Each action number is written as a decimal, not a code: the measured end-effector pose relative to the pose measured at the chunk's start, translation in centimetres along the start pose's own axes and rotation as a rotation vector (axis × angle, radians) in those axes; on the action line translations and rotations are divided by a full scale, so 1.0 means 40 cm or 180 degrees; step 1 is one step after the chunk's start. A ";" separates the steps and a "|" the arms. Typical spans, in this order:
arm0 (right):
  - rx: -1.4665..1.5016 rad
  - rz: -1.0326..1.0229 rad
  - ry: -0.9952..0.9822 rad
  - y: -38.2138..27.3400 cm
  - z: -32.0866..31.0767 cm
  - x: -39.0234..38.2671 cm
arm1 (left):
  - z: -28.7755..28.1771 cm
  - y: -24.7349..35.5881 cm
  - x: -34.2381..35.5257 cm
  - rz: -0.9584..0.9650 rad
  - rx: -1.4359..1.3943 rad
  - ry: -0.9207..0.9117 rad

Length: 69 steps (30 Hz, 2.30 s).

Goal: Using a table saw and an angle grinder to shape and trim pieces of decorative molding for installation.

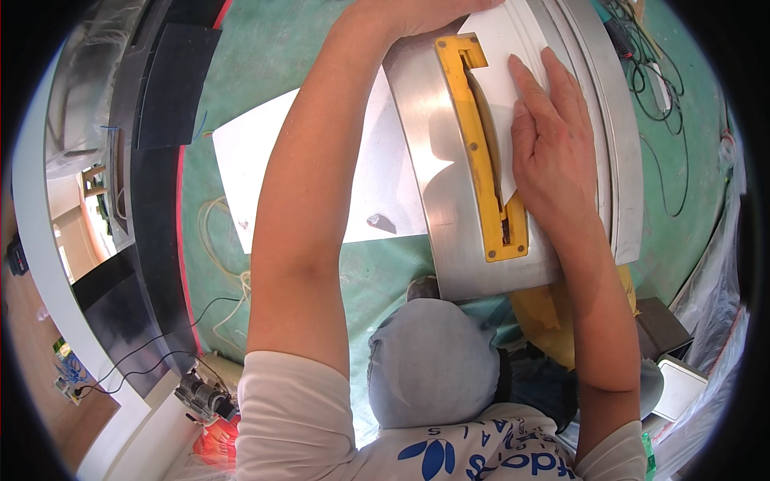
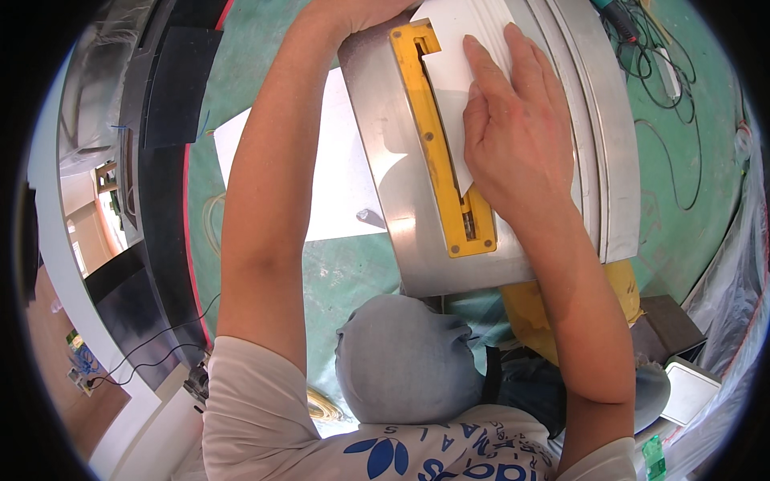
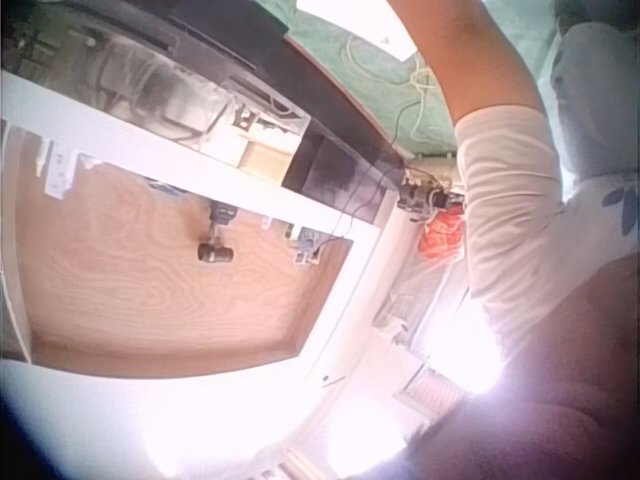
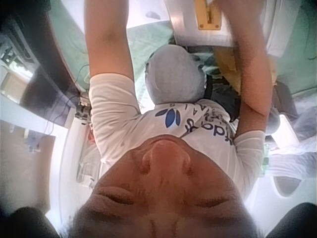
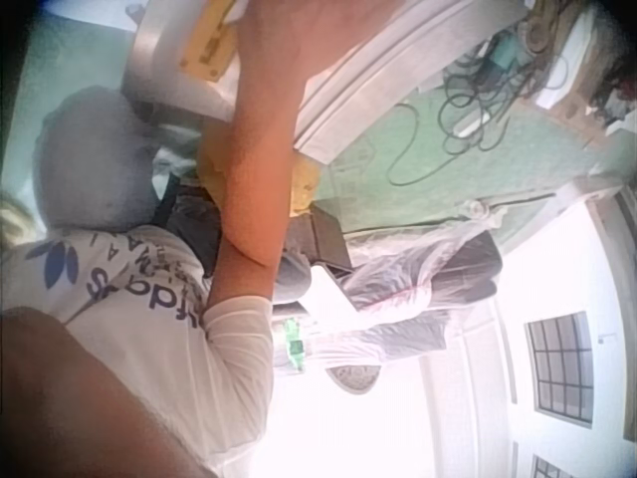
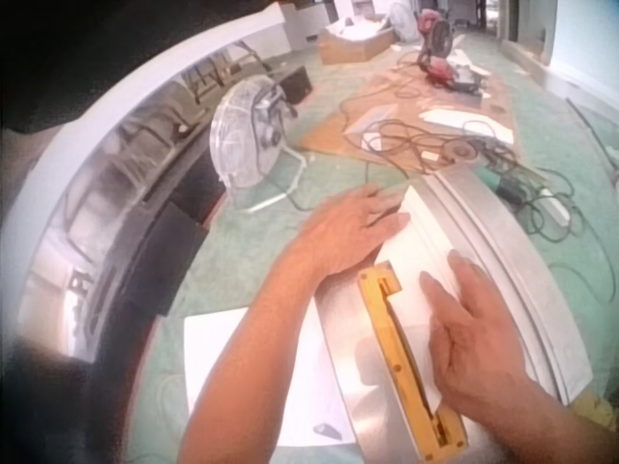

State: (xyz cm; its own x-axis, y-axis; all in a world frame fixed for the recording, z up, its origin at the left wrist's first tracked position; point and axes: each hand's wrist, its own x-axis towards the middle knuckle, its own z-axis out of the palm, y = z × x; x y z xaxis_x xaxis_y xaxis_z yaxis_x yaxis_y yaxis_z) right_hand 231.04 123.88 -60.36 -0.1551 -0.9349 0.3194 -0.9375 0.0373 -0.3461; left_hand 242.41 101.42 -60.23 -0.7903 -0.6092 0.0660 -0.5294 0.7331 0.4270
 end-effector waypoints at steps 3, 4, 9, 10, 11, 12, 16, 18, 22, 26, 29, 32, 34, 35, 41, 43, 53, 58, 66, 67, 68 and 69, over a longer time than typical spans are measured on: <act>0.0023 -0.0015 0.0001 -0.001 -0.002 -0.002 | -0.001 0.004 -0.001 -0.0065 0.0067 -0.0029; 0.0021 -0.0020 0.0000 -0.001 -0.003 -0.002 | -0.001 0.005 -0.002 -0.0105 0.0117 -0.0054; 0.0053 0.0000 0.0012 -0.002 -0.004 -0.012 | 0.000 0.010 -0.007 -0.0081 0.0089 -0.0003; 0.0093 0.0000 -0.0008 -0.004 -0.005 -0.014 | -0.001 0.010 -0.008 -0.0114 0.0139 -0.0013; 0.0133 0.0000 -0.0027 -0.007 -0.006 -0.018 | -0.001 0.004 -0.008 -0.0113 0.0140 -0.0022; 0.0111 0.0014 -0.0011 -0.005 -0.016 -0.023 | 0.000 -0.002 0.002 0.0074 -0.0049 0.0060; 0.0067 -0.0026 0.0002 -0.009 -0.042 -0.056 | 0.006 -0.018 0.001 0.0298 -0.0330 0.0366; 0.0011 0.0044 -0.0064 -0.008 -0.054 -0.061 | 0.000 -0.014 -0.002 0.0242 -0.0589 0.0411; -0.0102 0.0084 0.0112 0.026 -0.034 -0.010 | -0.018 0.014 -0.007 -0.0300 -0.1532 0.0599; 0.0066 -0.0310 0.0177 0.129 0.007 0.112 | -0.027 0.006 0.021 -0.0820 -0.2224 0.0426; 0.0294 -0.0675 0.0148 0.173 0.047 0.204 | -0.010 -0.036 0.058 -0.0706 -0.2166 0.0637; 0.0584 -0.0849 -0.0006 0.213 0.069 0.307 | -0.004 -0.070 0.097 -0.0958 -0.1569 0.0576; 0.0789 -0.0876 -0.0073 0.244 0.072 0.381 | -0.007 -0.069 0.096 -0.1074 -0.1681 0.0483; 0.0711 -0.0520 -0.0254 0.257 0.063 0.423 | -0.009 -0.070 0.094 -0.1051 -0.1696 0.0478; -0.0462 -0.0234 -0.1539 0.346 0.078 0.600 | 0.004 -0.095 0.091 -0.1038 -0.2531 0.1234; -0.0921 -0.0534 -0.2076 0.334 0.074 0.634 | 0.009 -0.098 0.081 -0.0932 -0.2883 0.1579; -0.0228 0.0379 -0.1942 0.333 0.114 0.634 | -0.002 -0.121 0.052 -0.0587 -0.3571 0.2120; 0.0237 0.0795 -0.0848 0.352 0.112 0.603 | 0.012 -0.119 0.053 -0.0680 -0.3785 0.2407; 0.1232 0.1246 -0.0235 0.419 0.071 0.343 | 0.015 -0.156 0.047 -0.0507 -0.3815 0.2430; 0.1183 0.1436 -0.0350 0.386 0.036 0.269 | 0.004 -0.155 0.033 -0.0549 -0.3864 0.2445; 0.1187 0.1463 -0.0347 0.389 0.004 0.201 | -0.001 -0.140 0.038 -0.0574 -0.3965 0.2425; 0.1178 0.1497 -0.0346 0.400 -0.025 0.146 | 0.001 -0.123 0.051 -0.0545 -0.3981 0.2428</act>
State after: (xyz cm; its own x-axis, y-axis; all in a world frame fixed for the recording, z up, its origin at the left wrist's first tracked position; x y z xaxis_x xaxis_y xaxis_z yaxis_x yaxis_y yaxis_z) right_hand 214.83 119.36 -63.15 -0.4753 -0.8794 -0.0274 -0.6026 0.3480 -0.7181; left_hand 243.39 96.58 -62.23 -0.1869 -0.9587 0.2145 0.3206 0.1468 0.9358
